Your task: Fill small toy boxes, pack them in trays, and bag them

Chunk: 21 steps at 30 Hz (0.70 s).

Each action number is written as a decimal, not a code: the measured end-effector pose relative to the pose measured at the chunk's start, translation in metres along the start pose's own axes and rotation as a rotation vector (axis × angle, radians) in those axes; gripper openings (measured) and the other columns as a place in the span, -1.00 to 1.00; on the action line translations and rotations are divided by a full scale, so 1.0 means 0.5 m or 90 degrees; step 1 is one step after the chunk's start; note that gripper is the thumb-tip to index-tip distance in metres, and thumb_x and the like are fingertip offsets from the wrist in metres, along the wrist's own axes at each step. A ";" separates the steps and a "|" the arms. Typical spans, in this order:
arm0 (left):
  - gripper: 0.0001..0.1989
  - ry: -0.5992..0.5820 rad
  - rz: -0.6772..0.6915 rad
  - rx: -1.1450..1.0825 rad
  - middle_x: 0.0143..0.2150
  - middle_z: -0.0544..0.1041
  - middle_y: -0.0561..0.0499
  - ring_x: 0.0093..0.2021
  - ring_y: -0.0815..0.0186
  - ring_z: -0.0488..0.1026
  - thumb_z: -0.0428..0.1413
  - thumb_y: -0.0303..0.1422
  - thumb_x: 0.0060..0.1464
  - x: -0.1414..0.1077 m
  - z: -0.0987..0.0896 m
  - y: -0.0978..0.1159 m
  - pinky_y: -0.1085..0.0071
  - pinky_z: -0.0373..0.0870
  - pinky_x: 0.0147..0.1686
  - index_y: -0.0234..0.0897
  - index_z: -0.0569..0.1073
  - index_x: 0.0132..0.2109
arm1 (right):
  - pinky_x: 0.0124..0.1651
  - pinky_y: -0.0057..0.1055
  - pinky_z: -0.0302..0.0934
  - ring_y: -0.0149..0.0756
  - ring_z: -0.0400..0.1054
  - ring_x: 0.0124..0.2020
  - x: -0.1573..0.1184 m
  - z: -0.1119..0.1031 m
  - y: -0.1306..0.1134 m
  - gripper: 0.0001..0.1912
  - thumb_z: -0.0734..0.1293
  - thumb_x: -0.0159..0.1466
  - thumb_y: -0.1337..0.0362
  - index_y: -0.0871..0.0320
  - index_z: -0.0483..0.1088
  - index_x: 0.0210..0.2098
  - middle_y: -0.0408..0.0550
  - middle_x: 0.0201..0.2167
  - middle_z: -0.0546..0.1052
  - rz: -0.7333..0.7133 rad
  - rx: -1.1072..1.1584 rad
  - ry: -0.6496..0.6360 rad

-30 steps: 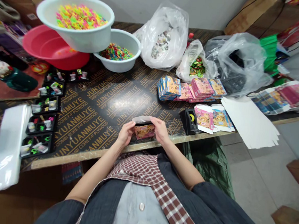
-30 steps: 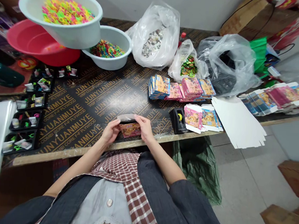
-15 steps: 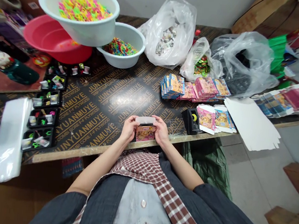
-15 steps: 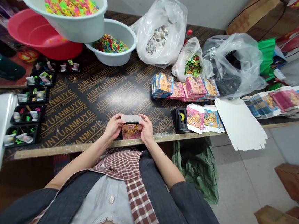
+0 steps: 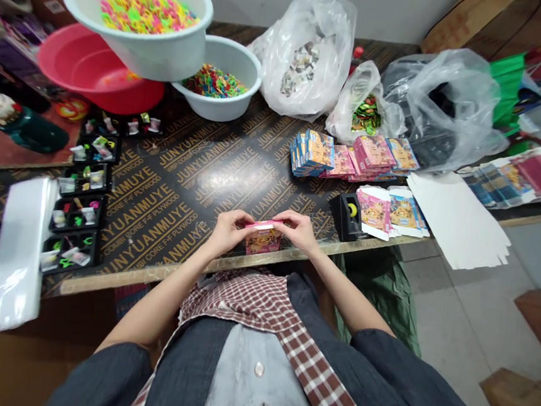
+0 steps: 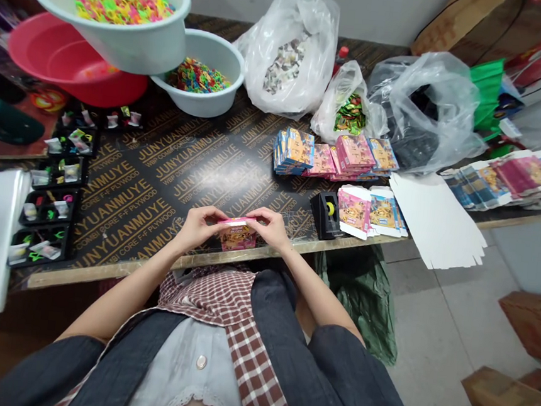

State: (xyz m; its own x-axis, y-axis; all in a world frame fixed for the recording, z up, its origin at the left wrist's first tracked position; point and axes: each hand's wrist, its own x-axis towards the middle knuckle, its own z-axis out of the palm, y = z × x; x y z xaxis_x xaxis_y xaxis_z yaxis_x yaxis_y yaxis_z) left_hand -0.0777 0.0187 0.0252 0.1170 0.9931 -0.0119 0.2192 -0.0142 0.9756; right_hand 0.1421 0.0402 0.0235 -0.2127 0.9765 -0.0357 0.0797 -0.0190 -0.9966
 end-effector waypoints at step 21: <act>-0.64 -0.100 0.240 0.392 -0.17 0.55 -0.11 -0.19 0.21 0.50 0.01 -0.33 0.24 -0.026 0.048 0.005 0.32 0.46 -0.16 -0.24 0.46 0.13 | 0.20 0.08 0.18 -0.03 0.42 -0.06 -0.037 -0.024 -0.009 -0.87 0.53 0.07 0.13 -0.09 0.63 -0.35 -0.06 -0.18 0.63 -0.078 -0.063 -0.073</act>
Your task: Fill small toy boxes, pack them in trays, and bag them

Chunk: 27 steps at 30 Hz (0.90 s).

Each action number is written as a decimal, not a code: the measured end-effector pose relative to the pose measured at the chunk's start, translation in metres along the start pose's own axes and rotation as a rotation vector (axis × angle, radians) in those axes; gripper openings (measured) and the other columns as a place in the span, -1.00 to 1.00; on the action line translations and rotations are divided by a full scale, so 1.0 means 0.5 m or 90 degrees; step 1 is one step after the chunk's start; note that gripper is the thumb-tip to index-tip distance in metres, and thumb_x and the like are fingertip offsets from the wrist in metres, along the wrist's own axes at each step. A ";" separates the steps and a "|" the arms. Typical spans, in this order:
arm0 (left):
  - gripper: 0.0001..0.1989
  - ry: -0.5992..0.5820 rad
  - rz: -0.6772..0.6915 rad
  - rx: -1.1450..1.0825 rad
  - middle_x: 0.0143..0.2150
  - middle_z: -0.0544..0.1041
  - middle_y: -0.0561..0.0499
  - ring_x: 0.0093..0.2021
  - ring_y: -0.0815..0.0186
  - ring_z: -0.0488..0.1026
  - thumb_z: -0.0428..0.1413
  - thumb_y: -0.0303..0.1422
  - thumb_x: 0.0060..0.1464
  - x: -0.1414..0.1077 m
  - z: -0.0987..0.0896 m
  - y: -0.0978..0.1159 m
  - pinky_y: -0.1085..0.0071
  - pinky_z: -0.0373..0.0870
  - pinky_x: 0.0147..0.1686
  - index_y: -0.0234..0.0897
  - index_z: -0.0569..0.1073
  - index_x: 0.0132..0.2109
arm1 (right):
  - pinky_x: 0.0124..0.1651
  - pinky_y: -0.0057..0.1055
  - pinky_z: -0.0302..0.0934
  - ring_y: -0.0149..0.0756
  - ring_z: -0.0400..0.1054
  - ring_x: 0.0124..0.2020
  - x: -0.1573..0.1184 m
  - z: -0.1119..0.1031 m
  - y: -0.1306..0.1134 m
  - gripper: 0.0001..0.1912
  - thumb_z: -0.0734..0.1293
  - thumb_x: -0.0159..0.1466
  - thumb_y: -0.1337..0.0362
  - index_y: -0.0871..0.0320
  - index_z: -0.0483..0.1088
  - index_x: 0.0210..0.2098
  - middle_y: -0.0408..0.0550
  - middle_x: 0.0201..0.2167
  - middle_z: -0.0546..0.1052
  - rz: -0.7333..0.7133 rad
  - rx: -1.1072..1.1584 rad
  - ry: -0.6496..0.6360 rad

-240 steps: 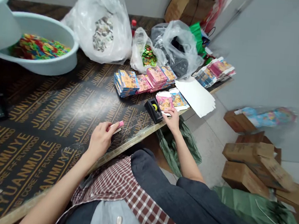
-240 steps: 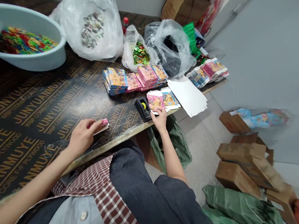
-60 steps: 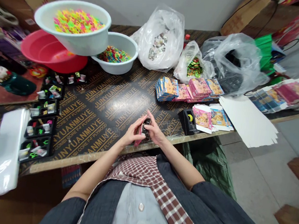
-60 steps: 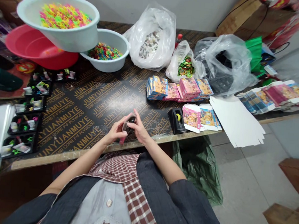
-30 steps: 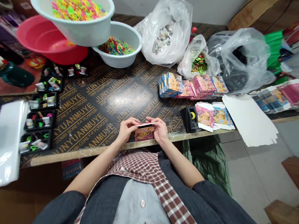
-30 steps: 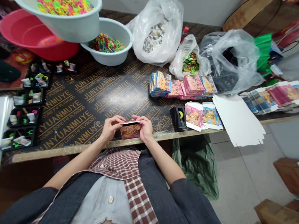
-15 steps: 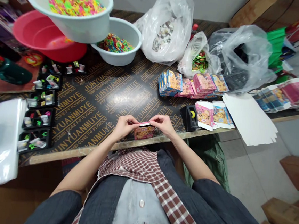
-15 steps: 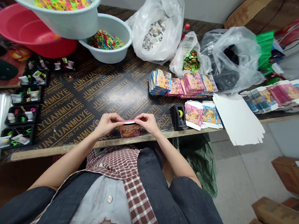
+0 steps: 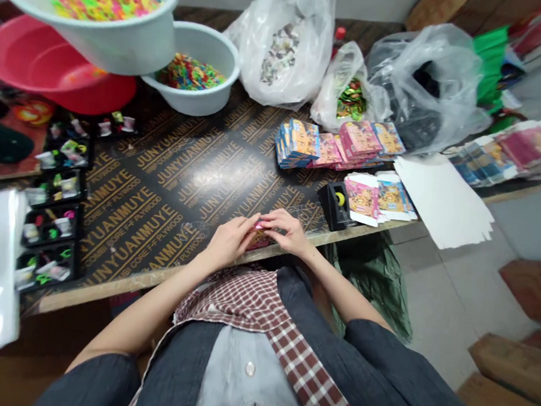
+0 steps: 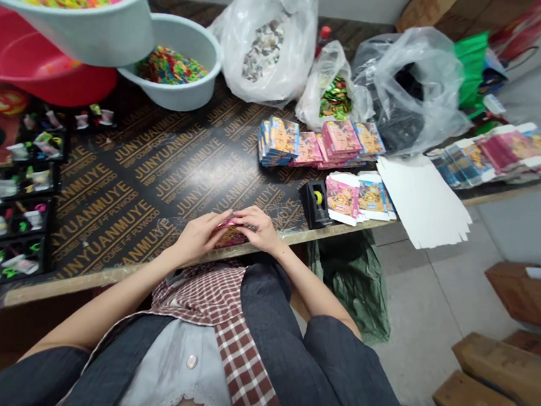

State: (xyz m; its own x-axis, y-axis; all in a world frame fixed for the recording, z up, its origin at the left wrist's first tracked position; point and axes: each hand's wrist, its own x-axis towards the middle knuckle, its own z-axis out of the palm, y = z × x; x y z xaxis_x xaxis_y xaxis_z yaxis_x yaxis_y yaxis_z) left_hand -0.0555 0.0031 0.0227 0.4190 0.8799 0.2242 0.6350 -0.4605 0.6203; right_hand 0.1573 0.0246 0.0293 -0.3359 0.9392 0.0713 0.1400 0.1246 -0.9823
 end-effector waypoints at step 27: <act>-0.64 0.132 0.158 0.094 -0.23 0.56 -0.10 -0.30 0.26 0.42 -0.10 -0.53 0.22 0.070 0.068 -0.028 0.33 0.37 -0.25 -0.17 0.52 -0.02 | -0.08 -0.24 0.21 -0.13 0.34 -0.12 -0.174 -0.308 0.148 -0.77 0.43 -0.04 0.10 0.12 0.41 -0.63 -0.02 -0.27 0.45 0.189 -0.093 0.584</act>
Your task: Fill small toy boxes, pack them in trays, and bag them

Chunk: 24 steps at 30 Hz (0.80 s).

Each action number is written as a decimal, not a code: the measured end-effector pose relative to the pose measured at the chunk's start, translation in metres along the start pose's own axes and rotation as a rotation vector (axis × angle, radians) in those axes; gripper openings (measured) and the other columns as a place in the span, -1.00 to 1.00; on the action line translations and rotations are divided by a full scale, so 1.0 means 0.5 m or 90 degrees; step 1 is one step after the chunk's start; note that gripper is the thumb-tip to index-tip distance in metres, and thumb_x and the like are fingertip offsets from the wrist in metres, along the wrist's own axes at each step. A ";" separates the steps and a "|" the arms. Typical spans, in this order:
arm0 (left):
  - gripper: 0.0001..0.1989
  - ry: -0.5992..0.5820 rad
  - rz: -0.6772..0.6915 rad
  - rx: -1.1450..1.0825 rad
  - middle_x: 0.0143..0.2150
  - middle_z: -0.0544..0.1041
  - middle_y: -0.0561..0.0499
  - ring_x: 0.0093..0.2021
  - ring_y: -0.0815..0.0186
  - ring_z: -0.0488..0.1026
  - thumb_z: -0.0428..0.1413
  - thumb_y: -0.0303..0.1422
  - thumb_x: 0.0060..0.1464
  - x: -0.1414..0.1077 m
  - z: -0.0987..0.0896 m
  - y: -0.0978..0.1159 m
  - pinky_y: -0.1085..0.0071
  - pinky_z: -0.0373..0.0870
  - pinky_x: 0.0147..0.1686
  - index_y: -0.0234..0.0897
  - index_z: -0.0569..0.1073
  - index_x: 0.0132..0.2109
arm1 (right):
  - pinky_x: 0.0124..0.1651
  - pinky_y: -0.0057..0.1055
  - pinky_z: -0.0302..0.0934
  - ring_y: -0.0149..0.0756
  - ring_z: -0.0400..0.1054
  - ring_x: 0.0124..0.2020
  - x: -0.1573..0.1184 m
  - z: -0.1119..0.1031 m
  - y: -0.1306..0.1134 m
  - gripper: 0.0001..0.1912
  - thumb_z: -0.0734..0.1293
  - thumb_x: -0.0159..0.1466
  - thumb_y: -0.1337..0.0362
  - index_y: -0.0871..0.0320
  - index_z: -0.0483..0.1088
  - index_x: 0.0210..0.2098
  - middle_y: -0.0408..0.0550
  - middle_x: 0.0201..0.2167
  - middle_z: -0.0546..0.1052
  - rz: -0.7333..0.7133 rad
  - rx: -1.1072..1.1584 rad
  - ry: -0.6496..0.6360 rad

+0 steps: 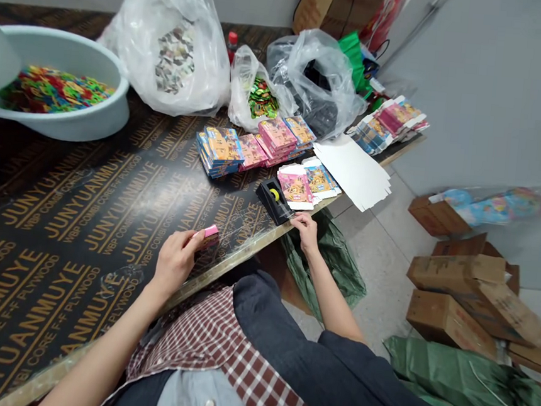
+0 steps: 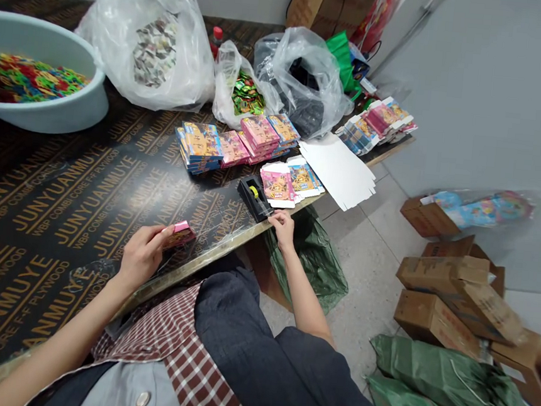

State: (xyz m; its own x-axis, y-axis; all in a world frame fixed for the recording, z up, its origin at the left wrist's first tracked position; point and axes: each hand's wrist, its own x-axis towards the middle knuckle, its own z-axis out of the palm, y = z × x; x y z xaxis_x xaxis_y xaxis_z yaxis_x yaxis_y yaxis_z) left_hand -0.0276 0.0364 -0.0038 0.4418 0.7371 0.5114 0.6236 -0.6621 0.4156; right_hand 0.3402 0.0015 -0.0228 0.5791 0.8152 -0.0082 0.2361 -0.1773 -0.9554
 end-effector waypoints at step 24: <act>-0.70 0.087 0.009 -0.086 -0.15 0.44 -0.05 -0.20 0.28 0.38 -0.08 -0.50 0.30 0.001 -0.009 0.021 0.33 0.34 -0.18 -0.24 0.23 0.14 | -0.56 -0.44 -0.31 -0.55 -0.17 -0.72 -0.229 0.245 -0.193 -0.60 0.43 0.12 0.05 0.21 0.59 -0.18 -0.37 -0.79 0.11 0.218 0.344 -0.524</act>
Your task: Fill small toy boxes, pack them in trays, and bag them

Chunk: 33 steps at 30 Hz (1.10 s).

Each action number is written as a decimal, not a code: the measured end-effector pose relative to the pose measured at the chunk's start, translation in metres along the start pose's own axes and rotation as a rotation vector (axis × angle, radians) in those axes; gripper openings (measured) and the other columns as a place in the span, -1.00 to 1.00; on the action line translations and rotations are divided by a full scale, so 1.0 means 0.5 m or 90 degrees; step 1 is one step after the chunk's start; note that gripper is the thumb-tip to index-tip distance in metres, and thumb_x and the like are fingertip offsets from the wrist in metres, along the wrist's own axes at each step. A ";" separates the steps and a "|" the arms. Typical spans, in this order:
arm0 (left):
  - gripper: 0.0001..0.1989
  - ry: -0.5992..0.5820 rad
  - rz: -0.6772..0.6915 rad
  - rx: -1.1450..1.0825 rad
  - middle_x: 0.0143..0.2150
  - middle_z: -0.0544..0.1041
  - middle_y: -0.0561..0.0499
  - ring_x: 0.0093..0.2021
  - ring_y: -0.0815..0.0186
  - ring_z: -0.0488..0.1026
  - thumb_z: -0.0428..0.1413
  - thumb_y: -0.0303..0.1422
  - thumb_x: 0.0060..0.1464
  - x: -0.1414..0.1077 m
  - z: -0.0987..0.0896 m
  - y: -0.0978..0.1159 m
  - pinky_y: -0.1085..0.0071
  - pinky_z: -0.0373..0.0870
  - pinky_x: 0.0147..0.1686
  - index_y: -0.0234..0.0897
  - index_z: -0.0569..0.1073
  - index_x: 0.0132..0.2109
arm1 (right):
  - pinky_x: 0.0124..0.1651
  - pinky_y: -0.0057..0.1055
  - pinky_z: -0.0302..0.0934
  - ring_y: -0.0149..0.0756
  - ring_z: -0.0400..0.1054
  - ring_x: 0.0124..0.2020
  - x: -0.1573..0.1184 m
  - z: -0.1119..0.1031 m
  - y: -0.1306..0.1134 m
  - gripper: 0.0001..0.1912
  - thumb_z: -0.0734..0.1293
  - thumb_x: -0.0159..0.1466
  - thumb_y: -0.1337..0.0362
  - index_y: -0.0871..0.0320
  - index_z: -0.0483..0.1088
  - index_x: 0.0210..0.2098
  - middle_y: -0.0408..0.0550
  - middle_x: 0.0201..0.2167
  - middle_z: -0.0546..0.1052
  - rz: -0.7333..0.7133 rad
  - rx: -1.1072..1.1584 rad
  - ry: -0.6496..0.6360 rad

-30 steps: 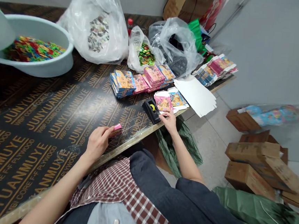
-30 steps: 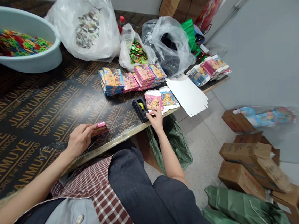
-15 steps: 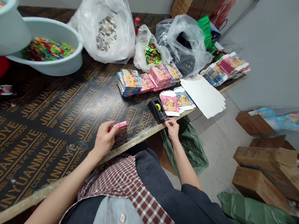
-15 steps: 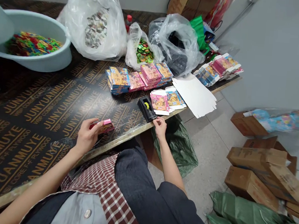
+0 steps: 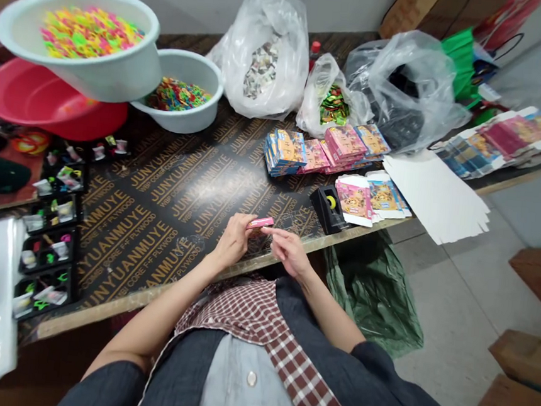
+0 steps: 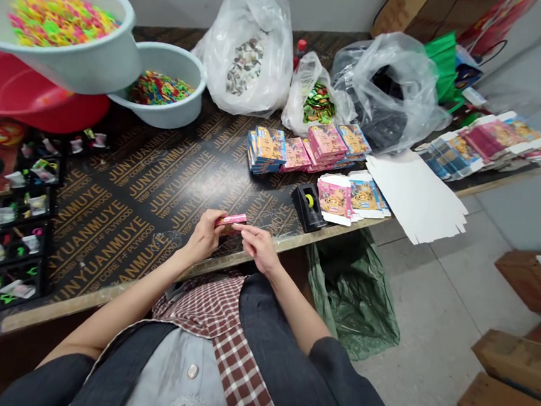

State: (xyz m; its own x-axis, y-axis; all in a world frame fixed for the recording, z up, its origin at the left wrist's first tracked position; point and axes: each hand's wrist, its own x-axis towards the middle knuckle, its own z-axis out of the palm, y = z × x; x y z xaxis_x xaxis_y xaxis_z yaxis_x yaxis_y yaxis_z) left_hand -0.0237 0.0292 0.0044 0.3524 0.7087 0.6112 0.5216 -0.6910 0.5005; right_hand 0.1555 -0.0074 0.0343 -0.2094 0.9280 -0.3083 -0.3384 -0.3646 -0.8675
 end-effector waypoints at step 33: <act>-0.18 0.209 -0.666 -0.522 -0.27 0.53 0.03 -0.30 0.29 0.53 0.38 -0.11 -0.22 -0.033 0.065 -0.028 0.32 0.50 -0.22 -0.21 0.28 0.18 | 0.26 0.17 0.05 0.21 0.12 0.29 0.044 0.014 0.052 0.08 0.54 -0.05 -0.10 0.04 0.16 0.38 0.22 0.35 0.21 -0.246 -0.799 0.180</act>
State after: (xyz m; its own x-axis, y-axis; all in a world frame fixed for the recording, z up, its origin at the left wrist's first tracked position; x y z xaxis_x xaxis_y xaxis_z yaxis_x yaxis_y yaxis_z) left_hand -0.0118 0.0316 -0.0327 -0.1766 0.9605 -0.2150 -0.2182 0.1748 0.9601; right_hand 0.1358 0.0032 0.0077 -0.0446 0.9942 0.0979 0.7631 0.0972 -0.6389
